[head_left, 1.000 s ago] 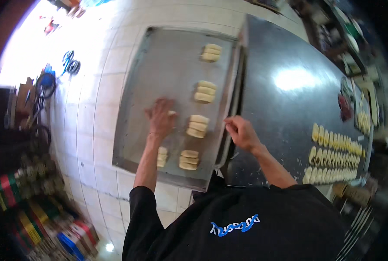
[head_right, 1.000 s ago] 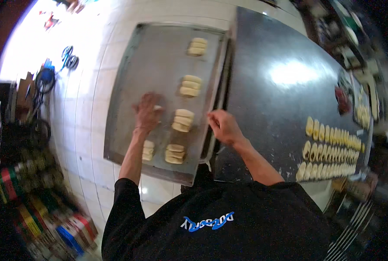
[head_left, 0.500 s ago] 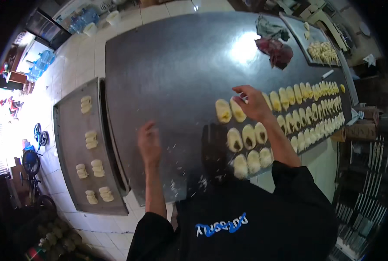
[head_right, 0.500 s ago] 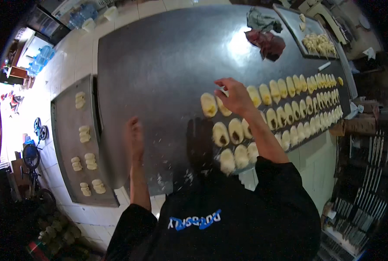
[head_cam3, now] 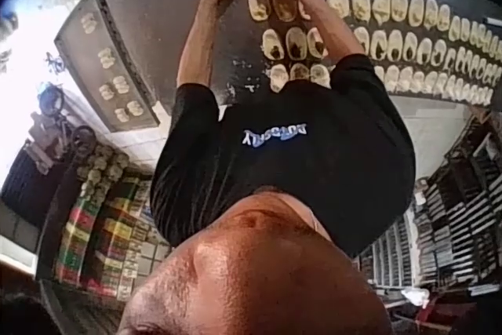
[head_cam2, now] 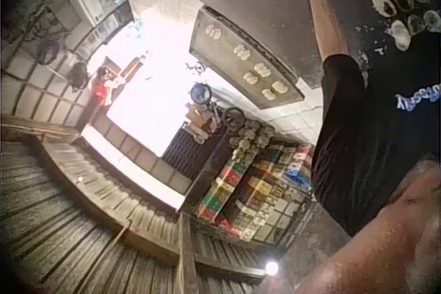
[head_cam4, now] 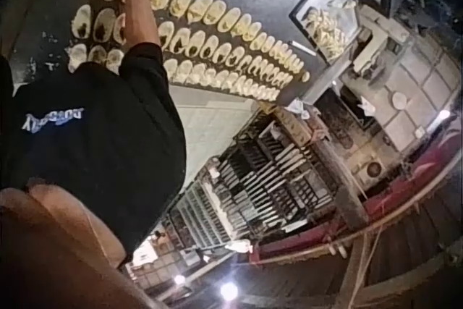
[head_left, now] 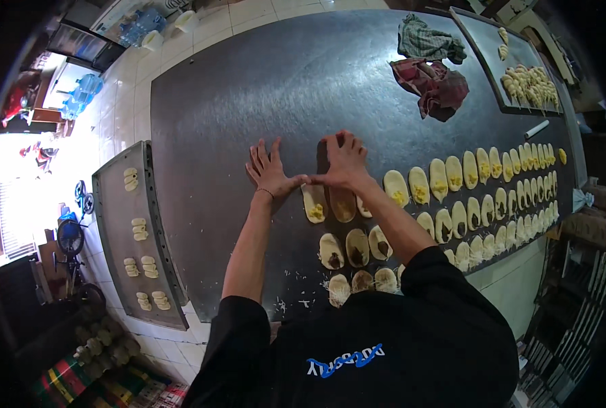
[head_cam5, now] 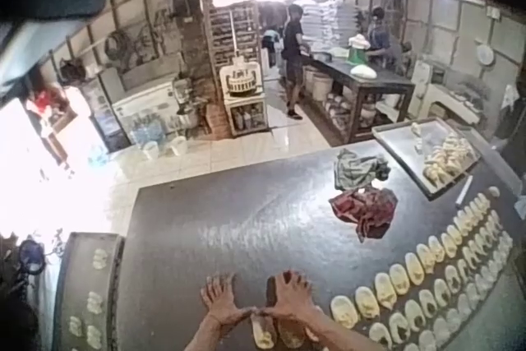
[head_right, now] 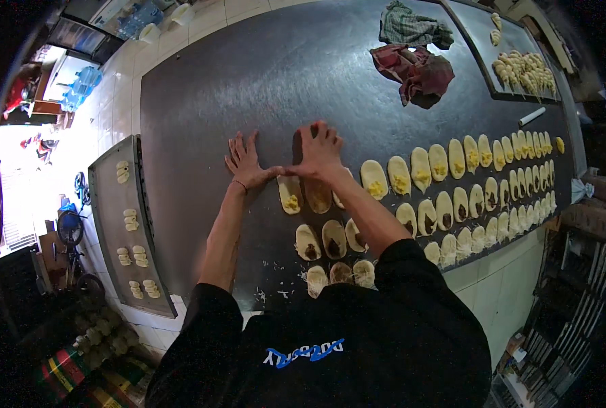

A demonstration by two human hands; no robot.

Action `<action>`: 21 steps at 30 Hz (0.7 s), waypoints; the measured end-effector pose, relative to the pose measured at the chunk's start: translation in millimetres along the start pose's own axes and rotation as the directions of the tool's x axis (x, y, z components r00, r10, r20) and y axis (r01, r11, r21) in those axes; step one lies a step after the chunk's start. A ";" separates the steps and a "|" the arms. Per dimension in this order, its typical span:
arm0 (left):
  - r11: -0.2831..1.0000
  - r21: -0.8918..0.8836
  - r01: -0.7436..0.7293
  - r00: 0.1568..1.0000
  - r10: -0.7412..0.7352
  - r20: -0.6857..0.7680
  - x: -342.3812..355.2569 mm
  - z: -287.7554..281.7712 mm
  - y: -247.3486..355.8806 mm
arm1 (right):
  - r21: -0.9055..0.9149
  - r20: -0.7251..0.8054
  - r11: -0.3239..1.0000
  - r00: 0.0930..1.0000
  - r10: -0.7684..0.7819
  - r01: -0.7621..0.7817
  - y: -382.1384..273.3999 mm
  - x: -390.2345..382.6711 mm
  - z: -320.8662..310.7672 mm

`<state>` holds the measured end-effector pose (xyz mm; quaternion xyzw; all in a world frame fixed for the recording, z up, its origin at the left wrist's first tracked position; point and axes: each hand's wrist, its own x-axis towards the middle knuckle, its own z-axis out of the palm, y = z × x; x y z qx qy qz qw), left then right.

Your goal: Folding and rolling dough pieces with fillings on a bakery table.

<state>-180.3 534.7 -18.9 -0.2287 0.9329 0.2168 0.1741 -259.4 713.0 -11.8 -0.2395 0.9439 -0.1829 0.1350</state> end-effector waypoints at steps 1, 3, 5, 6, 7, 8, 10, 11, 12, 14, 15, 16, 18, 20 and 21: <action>0.999 -0.018 0.028 1.000 -0.028 0.000 1.1 -1.6 5.3 | 0.006 -0.004 1.000 1.000 0.005 -0.004 0.7 6.9 1.0; 0.997 -0.074 -0.009 0.993 0.001 -0.115 0.6 6.5 4.5 | 0.110 -0.057 0.993 0.998 0.040 -0.034 1.4 14.7 -1.3; 0.990 -0.128 -0.062 0.969 0.029 -0.244 -2.6 23.4 -8.4 | 0.078 -0.238 0.997 0.971 0.029 -0.011 1.1 5.1 10.6; 0.971 -0.165 -0.173 0.928 0.105 -0.358 -6.0 35.3 -26.3 | 0.244 -0.232 0.966 0.972 -0.030 0.088 5.7 3.8 19.6; 0.939 -0.189 -0.288 0.868 0.172 -0.466 -13.7 42.5 -37.2 | 0.399 -0.232 0.899 0.968 -0.091 0.180 9.3 0.3 23.3; 0.875 -0.368 -0.314 0.905 0.159 -0.393 -31.2 44.3 -32.0 | 0.474 -0.232 0.851 0.964 -0.126 0.226 13.8 -18.2 25.7; 0.772 -0.509 -0.380 0.911 0.217 -0.352 -82.6 55.4 -31.7 | 0.416 -0.206 0.843 0.939 -0.277 0.340 18.2 -72.9 30.1; 0.755 -0.477 -0.450 0.877 0.273 -0.395 -96.6 60.7 -34.0 | 0.276 -0.164 0.866 0.908 -0.385 0.417 18.7 -90.7 30.2; 0.749 -0.476 -0.460 0.871 0.276 -0.407 -102.8 63.5 -33.2 | 0.264 -0.171 0.866 0.904 -0.392 0.425 15.8 -107.0 34.4; 0.764 -0.072 -0.642 0.670 0.512 -0.538 -113.8 69.4 -32.6 | 0.112 -0.391 0.871 0.827 -0.403 0.478 9.9 -129.5 40.2; 0.760 -0.070 -0.646 0.662 0.512 -0.547 -114.6 72.4 -30.0 | 0.101 -0.395 0.870 0.822 -0.410 0.483 6.4 -131.9 41.3; 0.778 -0.067 -0.625 0.674 0.494 -0.550 -110.5 74.7 -25.1 | 0.001 -0.424 0.875 0.792 -0.439 0.485 1.8 -130.4 43.1; 0.763 -0.029 -0.646 0.617 0.499 -0.609 -104.2 73.8 -15.4 | -0.044 -0.460 0.848 0.742 -0.487 0.529 -8.4 -122.1 40.6; 0.717 -0.035 -0.696 0.611 0.566 -0.554 -105.0 68.0 -19.6 | 0.016 -0.370 0.851 0.794 -0.482 0.525 -8.1 -126.5 34.9; 0.671 -0.047 -0.740 0.602 0.631 -0.489 -106.8 66.7 -21.0 | 0.084 -0.272 0.857 0.839 -0.471 0.508 -8.0 -129.9 32.0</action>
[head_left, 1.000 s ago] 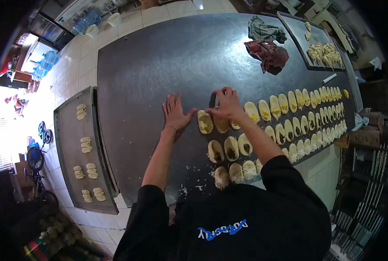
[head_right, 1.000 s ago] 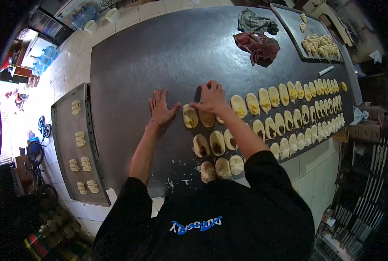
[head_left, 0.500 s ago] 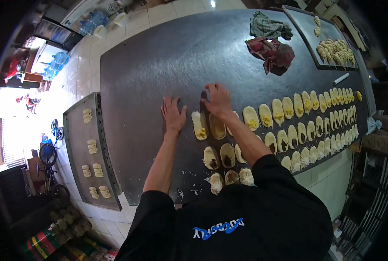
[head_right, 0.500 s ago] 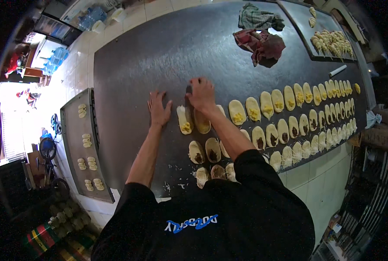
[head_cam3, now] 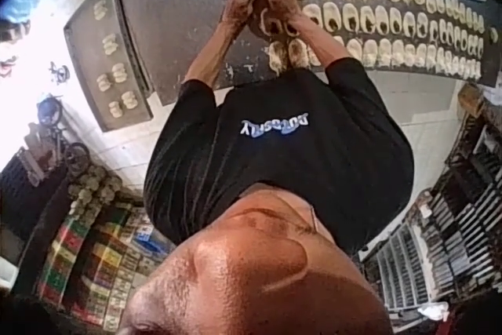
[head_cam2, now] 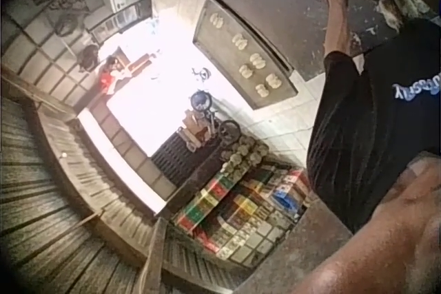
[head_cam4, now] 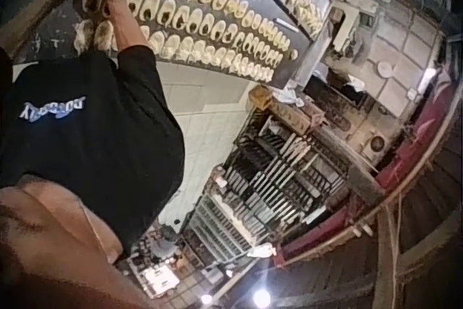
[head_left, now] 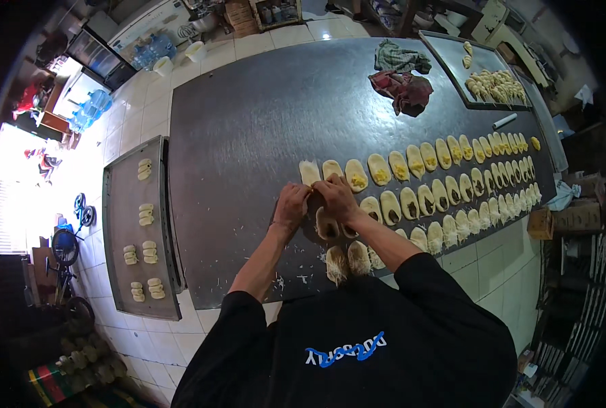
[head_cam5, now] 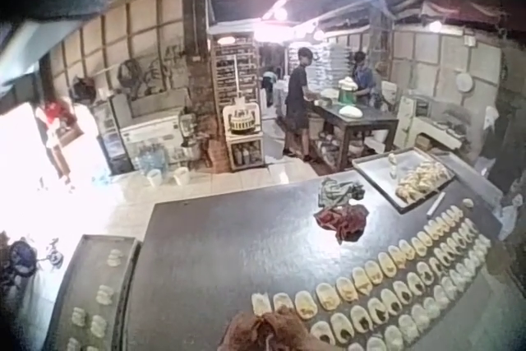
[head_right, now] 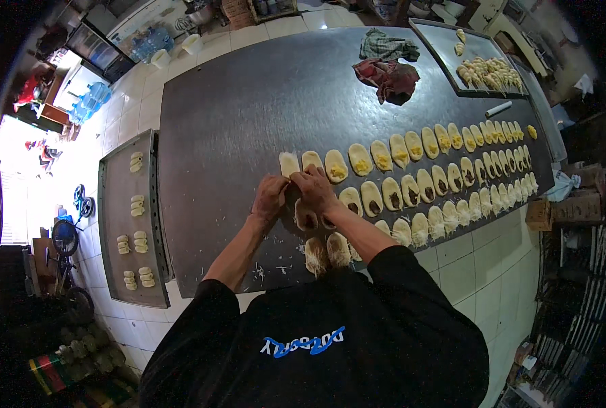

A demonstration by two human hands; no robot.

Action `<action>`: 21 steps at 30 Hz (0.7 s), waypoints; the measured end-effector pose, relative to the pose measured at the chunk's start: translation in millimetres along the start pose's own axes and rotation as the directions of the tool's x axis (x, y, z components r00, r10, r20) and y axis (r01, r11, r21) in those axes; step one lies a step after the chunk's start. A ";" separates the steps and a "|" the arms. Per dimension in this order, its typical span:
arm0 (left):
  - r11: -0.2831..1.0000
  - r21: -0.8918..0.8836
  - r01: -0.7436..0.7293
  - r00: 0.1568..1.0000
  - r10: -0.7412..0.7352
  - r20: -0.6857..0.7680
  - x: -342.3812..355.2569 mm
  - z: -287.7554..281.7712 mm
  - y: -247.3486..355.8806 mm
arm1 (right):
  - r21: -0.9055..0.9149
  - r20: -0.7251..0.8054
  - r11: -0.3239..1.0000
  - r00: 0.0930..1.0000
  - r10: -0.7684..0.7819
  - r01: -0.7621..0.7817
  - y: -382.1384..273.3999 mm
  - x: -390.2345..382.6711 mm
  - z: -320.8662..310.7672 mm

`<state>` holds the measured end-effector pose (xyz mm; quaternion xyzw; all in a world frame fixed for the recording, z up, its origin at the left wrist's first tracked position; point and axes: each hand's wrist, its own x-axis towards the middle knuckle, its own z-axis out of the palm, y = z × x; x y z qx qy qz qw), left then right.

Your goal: Folding and rolling dough pieces with fillings on a bakery table.

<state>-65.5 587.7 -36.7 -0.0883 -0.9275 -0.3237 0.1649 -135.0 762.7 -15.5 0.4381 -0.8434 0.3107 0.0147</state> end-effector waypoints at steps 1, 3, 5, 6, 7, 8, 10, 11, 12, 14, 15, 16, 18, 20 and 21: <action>1.000 -0.003 -0.001 1.000 0.001 -0.002 -7.3 -0.5 5.0 | -0.004 0.001 1.000 1.000 0.000 0.000 -1.3 -8.1 5.2; 0.995 -0.034 -0.095 0.991 0.091 -0.095 -18.8 2.2 11.2 | 0.180 -0.101 0.973 0.981 0.163 -0.143 1.1 -21.9 17.7; 0.999 -0.048 0.003 0.999 -0.005 -0.048 -14.4 5.1 3.0 | 0.217 -0.039 0.952 0.972 0.231 -0.218 9.1 -7.6 20.9; 0.993 -0.062 0.098 0.995 -0.098 0.006 -5.7 4.9 2.3 | 0.247 0.023 0.921 0.953 0.303 -0.300 13.8 3.7 18.4; 0.993 -0.064 0.099 0.995 -0.098 0.008 5.9 5.3 0.2 | 0.246 0.024 0.921 0.952 0.306 -0.302 19.4 17.2 16.6; 0.908 -0.094 0.407 0.913 -0.404 0.048 23.0 3.2 4.7 | 0.137 0.030 0.911 0.921 0.389 -0.389 24.2 30.2 12.7; 0.725 -0.104 0.680 0.733 -0.674 0.093 45.5 -1.6 -2.2 | 0.029 0.034 0.884 0.885 0.465 -0.466 29.4 50.0 7.9; 0.711 0.019 0.703 0.705 -0.700 0.117 52.2 -6.1 -13.4 | 0.054 0.056 0.866 0.867 0.495 -0.497 33.5 57.1 8.8; 0.687 0.143 0.712 0.673 -0.727 0.137 56.4 -9.7 -23.2 | 0.078 0.080 0.845 0.848 0.524 -0.529 37.0 62.3 10.6; 0.695 0.133 0.707 0.667 -0.717 0.202 55.4 -9.4 -32.7 | 0.201 0.063 0.864 0.886 0.459 -0.462 45.5 53.2 14.3; 0.768 -0.011 0.640 0.753 -0.625 0.205 49.3 -7.4 -29.8 | 0.316 0.026 0.869 0.919 0.393 -0.380 50.5 45.4 14.3; 0.817 -0.155 0.556 0.828 -0.528 0.188 43.5 -5.5 -26.6 | 0.319 0.039 0.863 0.915 0.401 -0.392 51.2 30.5 14.0; 0.921 -0.045 0.386 0.917 -0.379 0.124 36.1 -2.9 -19.4 | 0.094 0.013 0.990 0.995 0.102 -0.103 35.7 17.9 -2.0; 0.977 0.072 0.202 0.974 -0.208 0.086 48.9 4.0 -28.2 | 0.080 -0.038 0.993 0.995 0.087 -0.084 47.9 36.4 7.7; 0.951 0.128 0.281 0.960 -0.278 -0.035 69.7 7.9 -44.7 | 0.031 -0.093 0.995 0.991 0.100 -0.097 52.8 61.2 7.7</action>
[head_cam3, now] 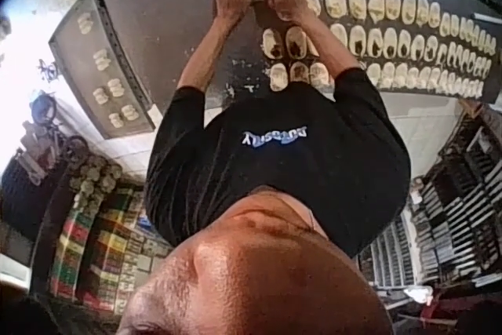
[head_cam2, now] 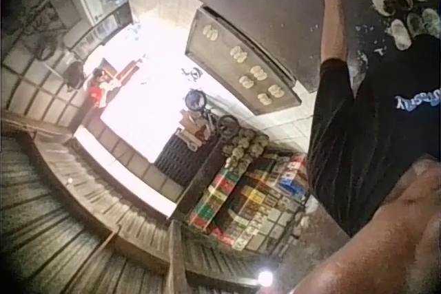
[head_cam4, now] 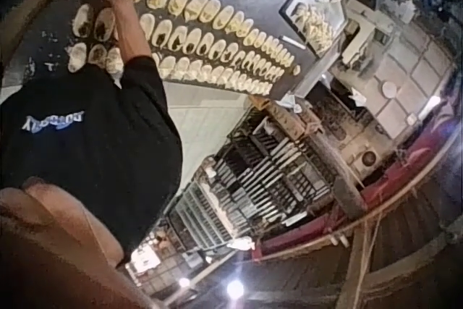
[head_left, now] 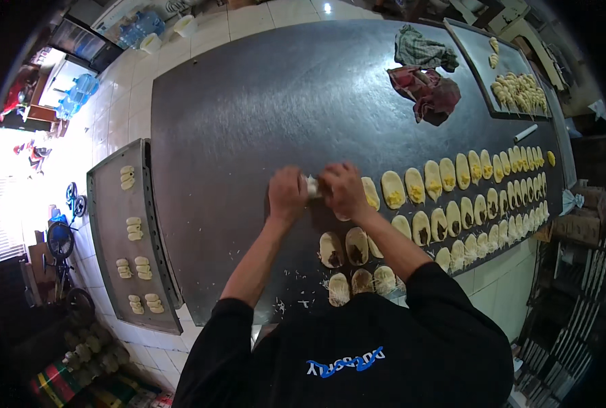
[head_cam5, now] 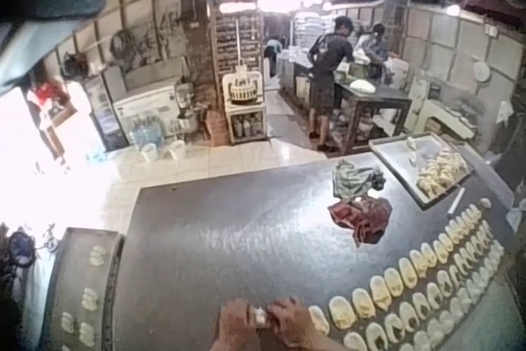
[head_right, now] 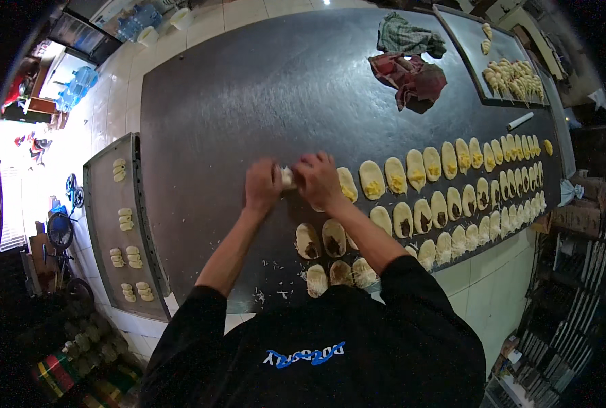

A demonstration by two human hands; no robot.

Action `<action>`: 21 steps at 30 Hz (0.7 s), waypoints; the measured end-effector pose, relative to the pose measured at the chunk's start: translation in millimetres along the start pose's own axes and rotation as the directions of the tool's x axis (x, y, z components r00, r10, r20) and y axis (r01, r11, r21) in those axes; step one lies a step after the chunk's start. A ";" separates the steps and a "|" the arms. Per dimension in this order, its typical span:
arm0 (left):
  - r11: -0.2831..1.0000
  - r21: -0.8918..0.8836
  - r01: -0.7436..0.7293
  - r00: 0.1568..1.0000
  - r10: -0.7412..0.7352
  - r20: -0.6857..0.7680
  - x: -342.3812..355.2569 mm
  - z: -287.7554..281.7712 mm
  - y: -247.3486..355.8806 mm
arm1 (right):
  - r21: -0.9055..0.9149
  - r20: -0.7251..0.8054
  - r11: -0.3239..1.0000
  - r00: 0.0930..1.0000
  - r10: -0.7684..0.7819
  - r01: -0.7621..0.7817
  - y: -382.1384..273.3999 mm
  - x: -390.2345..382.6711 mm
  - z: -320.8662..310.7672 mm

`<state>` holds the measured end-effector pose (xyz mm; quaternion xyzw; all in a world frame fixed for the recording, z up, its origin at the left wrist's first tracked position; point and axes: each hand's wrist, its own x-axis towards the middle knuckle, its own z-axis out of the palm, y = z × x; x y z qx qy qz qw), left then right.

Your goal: Folding and rolling dough pieces with fillings on a bakery table.

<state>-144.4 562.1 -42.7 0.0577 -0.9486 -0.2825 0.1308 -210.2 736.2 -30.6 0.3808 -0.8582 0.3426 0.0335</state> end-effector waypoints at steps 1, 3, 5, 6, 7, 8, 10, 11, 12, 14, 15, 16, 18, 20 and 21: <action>0.995 0.053 0.088 0.990 -0.082 -0.115 17.2 5.2 -9.5 | -0.048 -0.055 0.999 0.998 0.008 -0.011 1.1 22.6 3.8; 0.987 -0.060 0.148 0.982 -0.154 -0.113 44.4 0.5 -22.7 | -0.049 -0.086 0.998 0.996 0.034 -0.039 7.7 45.5 6.4; 0.966 -0.168 0.197 0.970 -0.217 -0.111 53.2 -17.8 -28.6 | 0.061 0.004 0.997 0.998 0.056 -0.056 14.2 51.9 3.8; 0.917 -0.279 0.283 0.952 -0.305 -0.035 49.7 -27.6 -26.6 | 0.059 0.003 0.996 0.998 0.062 -0.062 17.6 45.0 1.2; 0.849 -0.378 0.369 0.924 -0.379 0.049 44.5 -33.4 -25.2 | 0.133 0.100 0.991 0.995 -0.014 0.000 17.5 33.1 -3.2; 0.851 -0.376 0.367 0.924 -0.380 0.042 35.4 -37.1 -25.5 | 0.217 0.189 0.974 0.976 -0.108 0.066 12.6 27.0 -6.5; 0.801 -0.438 0.408 0.900 -0.434 0.043 5.5 -35.7 -26.4 | 0.182 0.184 0.982 0.979 -0.085 0.051 13.5 32.3 0.8; 0.807 -0.437 0.397 0.904 -0.426 0.033 -6.2 -33.1 -25.8 | 0.139 0.173 0.990 0.983 -0.059 0.035 16.9 39.2 5.4; 0.793 -0.436 0.425 0.889 -0.457 0.035 -16.2 -31.3 -27.0 | 0.136 0.157 0.990 0.985 -0.069 0.048 14.9 46.8 8.1; 0.772 -0.464 0.434 0.879 -0.476 0.030 -36.2 -30.0 -32.4 | 0.086 0.228 0.995 0.973 0.024 -0.045 7.3 54.4 13.5; 0.779 -0.468 0.417 0.888 -0.459 0.028 -41.0 -30.9 -28.8 | 0.076 0.212 0.996 0.977 0.029 -0.046 10.4 52.7 16.7; 0.763 -0.478 0.435 0.883 -0.465 0.063 -45.4 -31.6 -25.3 | -0.077 0.382 0.985 0.917 -0.116 0.157 13.3 50.7 19.8; 0.745 -0.486 0.457 0.872 -0.483 0.080 -62.9 -36.9 -24.5 | -0.178 0.563 0.903 0.793 -0.232 0.390 -4.1 46.8 19.0; 0.694 -0.531 0.487 0.855 -0.501 0.130 -71.7 -41.8 -26.3 | 0.118 0.539 0.988 0.842 0.024 -0.104 -18.6 45.3 16.2; 0.694 -0.537 0.480 0.859 -0.496 0.126 -72.0 -42.6 -22.1 | 0.110 0.536 0.989 0.844 0.025 -0.099 -15.9 33.6 19.0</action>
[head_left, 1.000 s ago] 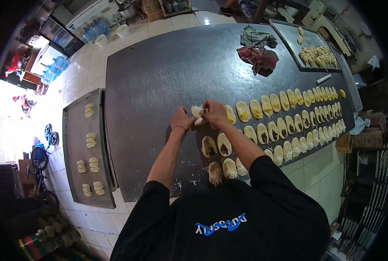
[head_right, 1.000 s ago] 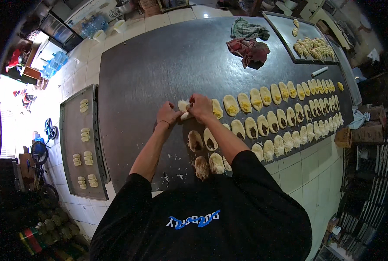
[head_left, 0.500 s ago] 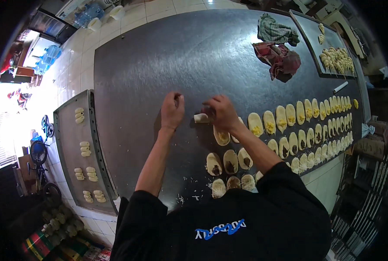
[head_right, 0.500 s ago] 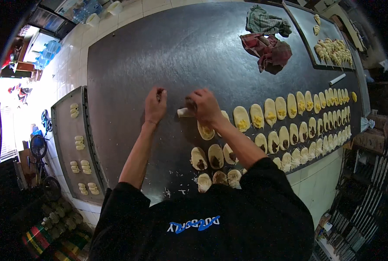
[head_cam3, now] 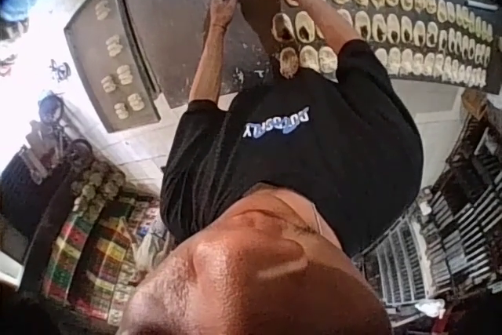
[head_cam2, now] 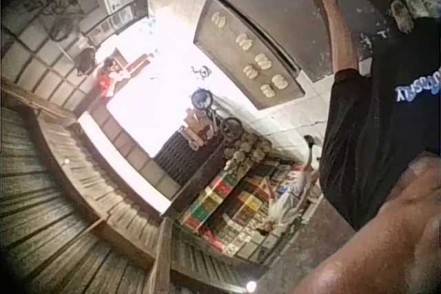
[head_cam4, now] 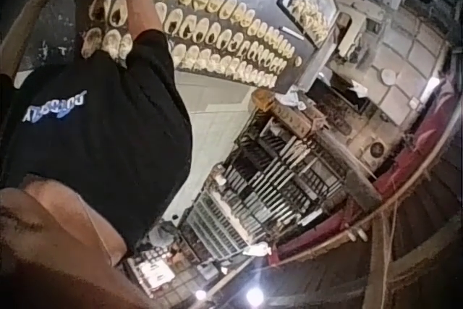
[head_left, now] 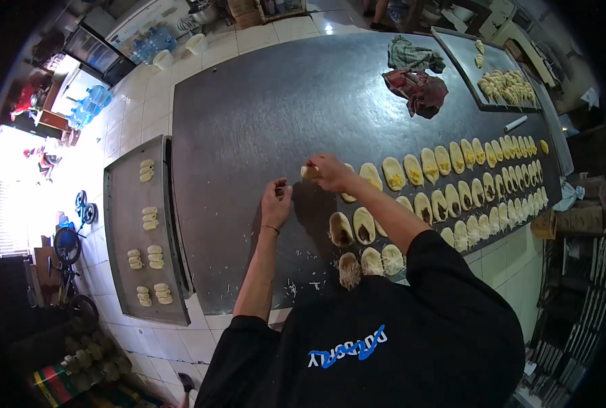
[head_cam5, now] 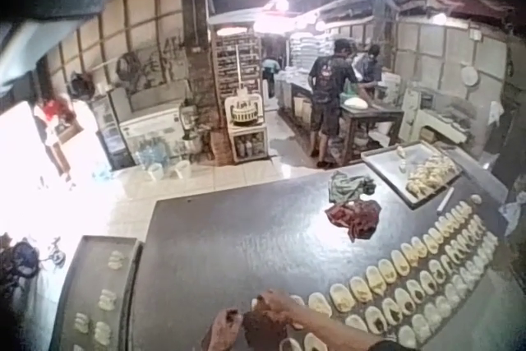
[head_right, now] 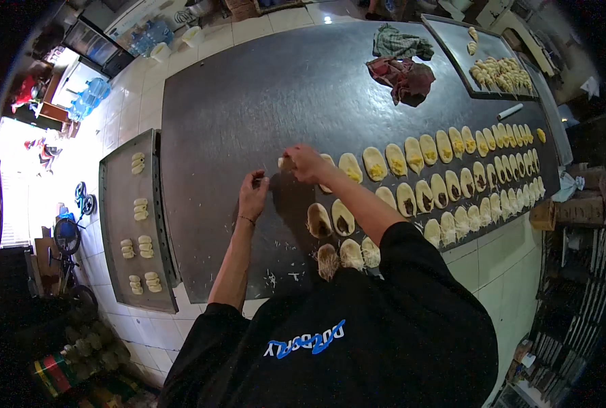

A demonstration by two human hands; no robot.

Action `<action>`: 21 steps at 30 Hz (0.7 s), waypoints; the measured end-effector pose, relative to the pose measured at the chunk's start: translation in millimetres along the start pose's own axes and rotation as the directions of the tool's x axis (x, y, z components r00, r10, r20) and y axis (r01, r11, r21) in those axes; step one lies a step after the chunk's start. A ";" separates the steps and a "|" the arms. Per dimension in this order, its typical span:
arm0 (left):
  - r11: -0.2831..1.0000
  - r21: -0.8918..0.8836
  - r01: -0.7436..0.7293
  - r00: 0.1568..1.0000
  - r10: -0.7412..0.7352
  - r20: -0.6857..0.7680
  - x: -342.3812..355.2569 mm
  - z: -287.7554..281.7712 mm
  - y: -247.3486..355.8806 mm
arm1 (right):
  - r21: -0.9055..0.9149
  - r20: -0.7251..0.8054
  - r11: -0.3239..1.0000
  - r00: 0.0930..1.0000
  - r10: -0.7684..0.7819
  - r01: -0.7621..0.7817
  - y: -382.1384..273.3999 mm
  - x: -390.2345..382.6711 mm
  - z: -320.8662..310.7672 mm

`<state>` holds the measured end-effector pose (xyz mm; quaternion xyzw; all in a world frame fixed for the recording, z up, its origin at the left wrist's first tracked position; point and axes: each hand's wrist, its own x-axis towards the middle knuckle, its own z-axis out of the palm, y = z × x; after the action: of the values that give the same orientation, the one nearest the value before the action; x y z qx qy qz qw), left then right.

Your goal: Folding and rolling dough pieces with fillings on a bakery table.

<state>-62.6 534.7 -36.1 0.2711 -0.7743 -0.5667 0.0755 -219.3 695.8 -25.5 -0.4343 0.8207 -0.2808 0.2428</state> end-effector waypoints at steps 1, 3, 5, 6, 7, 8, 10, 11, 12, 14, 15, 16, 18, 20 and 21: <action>0.998 0.037 -0.054 0.997 0.052 0.048 1.6 3.1 4.0 | -0.061 -0.016 0.996 0.997 -0.073 0.071 3.9 -10.5 10.1; 0.992 0.070 -0.101 0.991 0.094 0.092 -2.7 6.2 6.4 | -0.067 -0.063 0.990 0.990 -0.128 0.123 0.0 -21.3 20.1; 0.940 0.183 -0.289 0.953 0.263 0.153 -1.5 6.6 7.4 | -0.018 -0.157 1.000 0.987 -0.025 0.022 -13.9 -33.1 26.1; 0.940 0.181 -0.289 0.953 0.265 0.148 0.7 9.4 7.6 | 0.043 -0.253 0.995 0.963 0.094 -0.085 -18.2 -39.3 28.6; 0.938 0.175 -0.299 0.946 0.268 0.181 3.3 12.7 7.9 | 0.041 -0.251 0.996 0.964 0.090 -0.083 -22.4 -39.9 31.5; 0.936 0.165 -0.310 0.937 0.271 0.219 6.1 18.2 8.9 | 0.073 -0.313 0.992 0.942 0.125 -0.107 -21.7 -40.7 36.8; 0.905 0.255 -0.340 0.925 0.273 0.262 17.8 27.2 11.5 | 0.108 -0.370 0.985 0.915 0.163 -0.132 -13.9 -38.9 40.2; 0.864 0.343 -0.369 0.912 0.267 0.311 22.4 30.8 16.3 | 0.157 -0.317 0.982 0.936 0.153 -0.108 -11.3 -34.2 36.0; 0.866 0.342 -0.365 0.912 0.258 0.319 23.6 34.9 19.4 | 0.209 -0.262 0.974 0.955 0.141 -0.087 -8.6 -31.0 33.3; 0.990 -0.025 -0.136 0.985 0.138 0.105 22.1 38.7 27.0 | 0.246 -0.345 0.967 0.928 0.144 -0.059 -12.3 -31.9 18.3; 0.976 0.096 -0.197 0.978 0.189 0.088 20.2 44.3 30.4 | 0.274 -0.429 0.961 0.890 0.155 -0.036 -15.6 -42.1 15.5; 0.980 0.098 -0.174 0.981 0.164 0.103 19.9 47.5 28.5 | 0.290 -0.412 0.955 0.893 0.179 -0.057 -7.4 -43.3 21.9; 0.961 0.131 -0.242 0.951 0.208 0.229 34.9 46.5 18.8 | -0.056 -0.428 0.998 0.904 -0.016 -0.008 6.3 -26.1 19.4; 0.935 0.236 -0.263 0.954 0.217 0.205 19.6 41.6 5.5 | -0.020 -0.505 0.999 0.862 -0.052 0.048 3.2 -48.4 12.1; 0.902 0.356 -0.245 0.969 0.216 0.119 0.3 38.2 15.9 | -0.001 -0.525 0.998 0.850 0.051 -0.060 -15.0 -68.0 -5.5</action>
<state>-84.4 569.9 -34.8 0.1650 -0.8956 -0.4087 0.0601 -179.9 748.0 -0.9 -0.3194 0.8705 -0.3742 0.0141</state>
